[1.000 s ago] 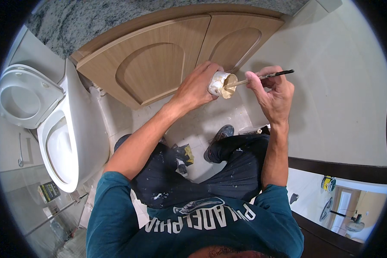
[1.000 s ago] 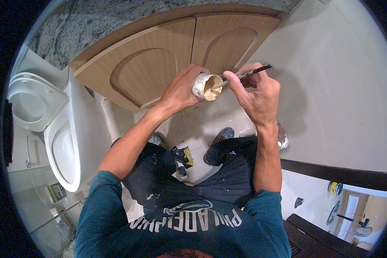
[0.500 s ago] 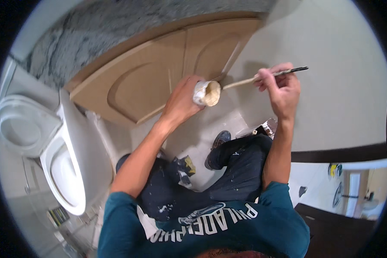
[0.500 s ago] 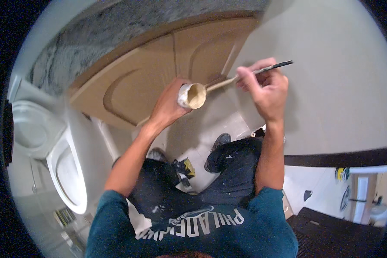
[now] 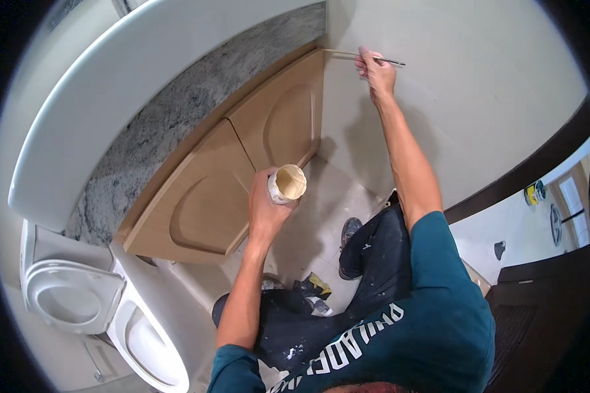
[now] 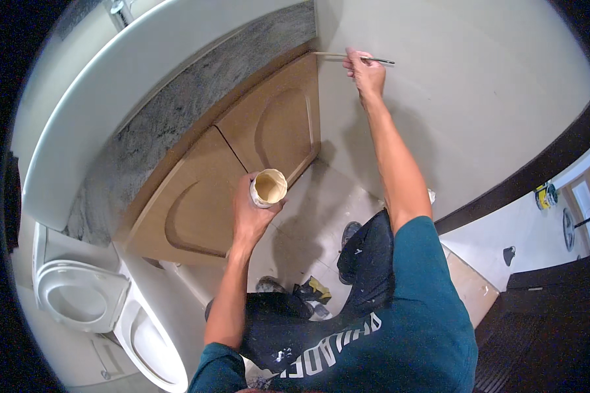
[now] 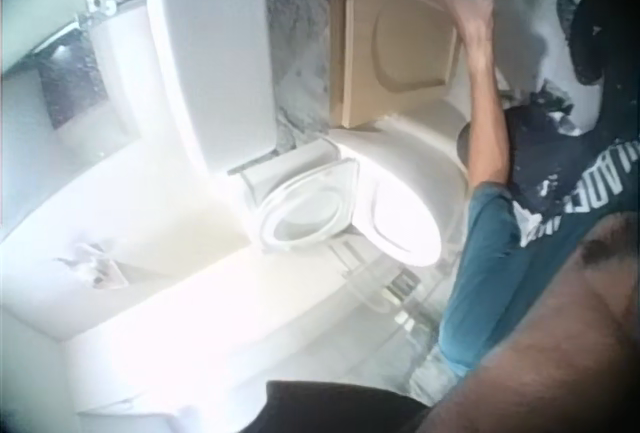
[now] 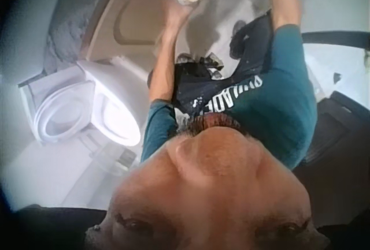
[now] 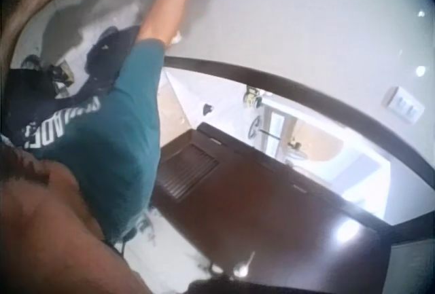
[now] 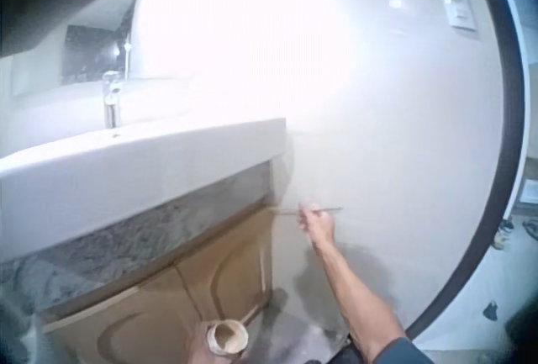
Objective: The person paints the edge and corner of a bathroom cabinet using a small brush and paint from a cup.
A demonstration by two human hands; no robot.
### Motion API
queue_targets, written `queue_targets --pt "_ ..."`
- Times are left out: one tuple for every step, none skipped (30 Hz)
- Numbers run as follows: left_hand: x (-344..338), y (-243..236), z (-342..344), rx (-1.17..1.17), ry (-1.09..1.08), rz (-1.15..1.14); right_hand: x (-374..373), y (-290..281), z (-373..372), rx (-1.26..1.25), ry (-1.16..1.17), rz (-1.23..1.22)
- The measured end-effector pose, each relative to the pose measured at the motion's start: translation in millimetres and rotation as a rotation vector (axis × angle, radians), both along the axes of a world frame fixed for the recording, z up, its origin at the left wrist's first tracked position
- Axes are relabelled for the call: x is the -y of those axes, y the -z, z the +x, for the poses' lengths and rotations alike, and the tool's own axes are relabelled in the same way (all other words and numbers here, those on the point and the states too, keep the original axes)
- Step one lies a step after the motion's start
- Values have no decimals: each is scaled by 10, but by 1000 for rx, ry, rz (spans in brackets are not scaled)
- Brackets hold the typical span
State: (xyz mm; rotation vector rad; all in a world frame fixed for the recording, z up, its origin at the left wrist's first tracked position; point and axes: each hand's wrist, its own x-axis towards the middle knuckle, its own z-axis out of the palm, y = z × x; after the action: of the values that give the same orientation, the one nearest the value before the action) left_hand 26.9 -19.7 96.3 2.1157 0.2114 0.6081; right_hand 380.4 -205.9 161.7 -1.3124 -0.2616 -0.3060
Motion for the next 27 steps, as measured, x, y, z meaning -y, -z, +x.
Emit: queue_targets --pt "-4 -4 -12 -15 -7 -15 -40 3 -16 -3 0 14" --pt "-8 -13 -20 -18 -8 -29 -75 -1 -30 -5 -1 28" --pt "-14 -28 -25 -20 -9 -42 -97 -14 -40 -6 -2 42" --pt "-11 -24 -30 -22 -13 -63 -95 -15 -38 1 13 5" --pt "-19 -19 -30 -22 -14 -65 -96 -18 -35 8 27 -31" --pt "-29 -14 -30 -21 -15 -68 -102 -19 -33 16 40 -67" --pt "-25 -4 -28 -20 -15 -75 -88 -17 -12 13 29 -80" --pt "-22 12 -23 -11 -13 -75 -77 -21 15 11 19 -93" --pt "-20 31 -15 -3 -12 -75 -66 -16 34 8 7 -105" --pt "-28 40 -10 5 -14 -73 -76 -18 35 -6 -9 -95" --pt "-31 43 -7 -6 -13 -71 -85 -21 37 -21 -25 -84" --pt "-30 45 -5 -17 -11 -70 -94 -21 38 -36 -41 -74" --pt "-29 40 -4 -28 -9 -67 -98 -19 45 -26 -41 -77" --pt "-28 31 -5 -35 -13 -66 -99 -18 52 -16 -42 -79" --pt "-25 20 -6 -42 -16 -64 -102 -14 59 -6 -42 -82" --pt "-22 15 -3 -48 -16 -65 -95 -11 75 1 -41 -89" --pt "-21 20 -3 -44 -17 -66 -90 -8 93 8 -41 -96" --pt "-21 26 -2 -39 -18 -66 -87 -5 110 14 -40 -103" --pt "-18 32 3 -33 -19 -66 -86 -7 120 11 -30 -113" --pt "-13 31 6 -33 -14 -71 -82 -10 130 8 -20 -124" --pt "-6 25 9 -32 -9 -75 -76 -13 139 5 -9 -135" --pt "-13 19 1 -33 -8 -77 -96 -32 125 15 -8 -150" --pt "-21 28 -2 -32 -11 -76 -116 -56 114 25 -7 -165" --pt "-32 46 -3 -32 -14 -76 -140 -74 100 36 -5 -179" --pt "-33 62 2 -31 -13 -78 -148 -83 105 32 -1 -197" --pt "-35 71 5 -23 -8 -86 -160 -93 112 29 3 -214" --pt "-39 79 7 -16 -2 -94 -168 -101 117 25 8 -232"
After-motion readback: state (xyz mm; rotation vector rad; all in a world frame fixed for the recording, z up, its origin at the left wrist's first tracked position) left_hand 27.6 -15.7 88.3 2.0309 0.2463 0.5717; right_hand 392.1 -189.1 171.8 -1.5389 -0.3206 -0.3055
